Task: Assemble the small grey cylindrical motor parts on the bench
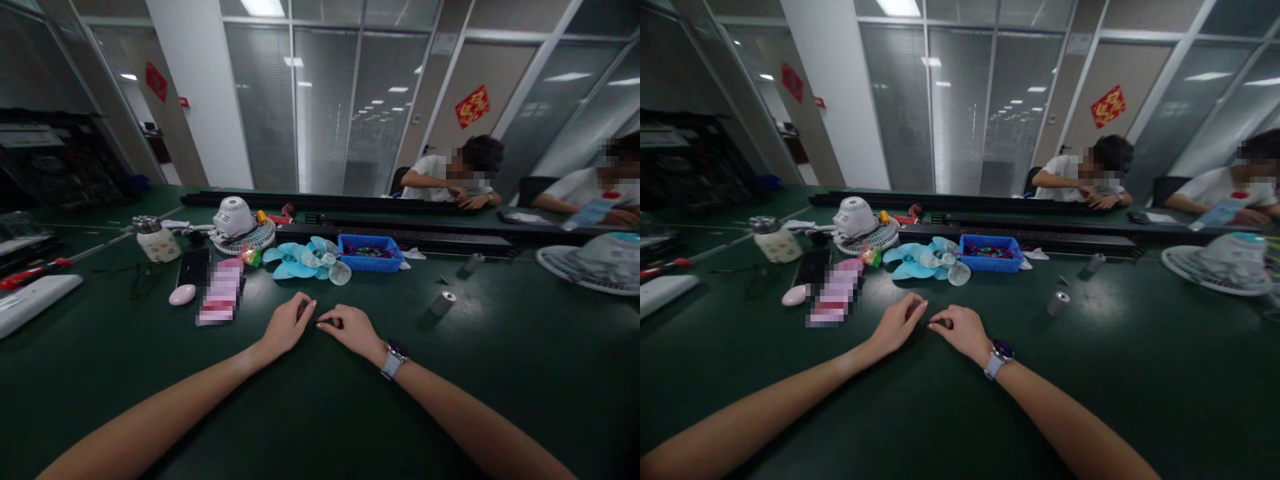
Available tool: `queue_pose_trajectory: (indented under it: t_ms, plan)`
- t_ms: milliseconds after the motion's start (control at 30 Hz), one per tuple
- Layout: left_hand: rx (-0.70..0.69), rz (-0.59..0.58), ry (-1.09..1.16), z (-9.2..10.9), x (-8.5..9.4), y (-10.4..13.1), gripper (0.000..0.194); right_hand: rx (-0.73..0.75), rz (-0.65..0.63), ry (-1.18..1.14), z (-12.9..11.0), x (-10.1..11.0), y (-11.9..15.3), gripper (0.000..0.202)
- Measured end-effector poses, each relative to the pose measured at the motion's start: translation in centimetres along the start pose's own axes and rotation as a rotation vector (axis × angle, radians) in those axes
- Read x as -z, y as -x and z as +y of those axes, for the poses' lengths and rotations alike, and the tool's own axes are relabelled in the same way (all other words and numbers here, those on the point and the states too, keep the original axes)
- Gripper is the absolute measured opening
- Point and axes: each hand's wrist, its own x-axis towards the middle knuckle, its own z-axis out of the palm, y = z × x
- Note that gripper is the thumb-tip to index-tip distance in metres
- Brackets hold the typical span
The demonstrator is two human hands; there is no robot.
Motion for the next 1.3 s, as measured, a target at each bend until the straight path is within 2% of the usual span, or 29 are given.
queue_pose_trajectory:
  t_ms: [167, 233, 300, 400, 467, 533, 633, 767, 933, 1133, 1300]
  plan:
    - [-0.007, -0.025, -0.064, 0.2, 0.2, 0.2, 0.030, 0.016, 0.070, -0.023, -0.4, 0.3, 0.4, 0.018]
    - [-0.008, -0.032, -0.091, 0.3, 0.3, 0.2, 0.030, 0.044, 0.152, 0.018, -0.2, 1.5, 1.2, 0.018]
    - [-0.007, -0.039, -0.108, 0.3, 0.4, 0.3, 0.031, 0.089, 0.279, 0.131, 0.8, 3.6, 2.8, 0.018]
    - [-0.009, -0.059, -0.126, 0.3, 0.5, 0.3, 0.032, 0.103, 0.575, 0.373, 4.3, 7.7, 5.9, 0.019]
    - [-0.017, -0.071, -0.135, 0.4, 0.5, 0.3, 0.031, 0.037, 0.774, 0.478, 7.5, 10.4, 7.9, 0.022]
    - [-0.024, -0.080, -0.140, 0.5, 0.5, 0.2, 0.030, -0.066, 0.894, 0.514, 10.6, 12.4, 9.5, 0.027]
    - [-0.021, -0.094, -0.139, 0.5, 0.4, 0.2, 0.031, -0.234, 0.896, 0.471, 14.0, 13.2, 10.8, 0.042]
    - [-0.015, -0.111, -0.143, 0.4, 0.4, 0.2, 0.031, -0.453, 0.864, 0.289, 15.3, 12.4, 11.0, 0.055]
    - [-0.011, -0.132, -0.161, 0.6, 0.4, 0.1, 0.032, -0.382, 0.879, 0.272, 15.3, 12.1, 10.4, 0.054]
    - [-0.046, -0.157, -0.154, 0.5, 0.4, 0.2, 0.029, -0.379, 0.774, 0.203, 16.3, 12.0, 10.1, 0.051]
    - [-0.078, -0.170, -0.153, 0.3, 0.4, 0.2, 0.027, -0.410, 0.840, 0.169, 16.5, 12.0, 10.1, 0.049]
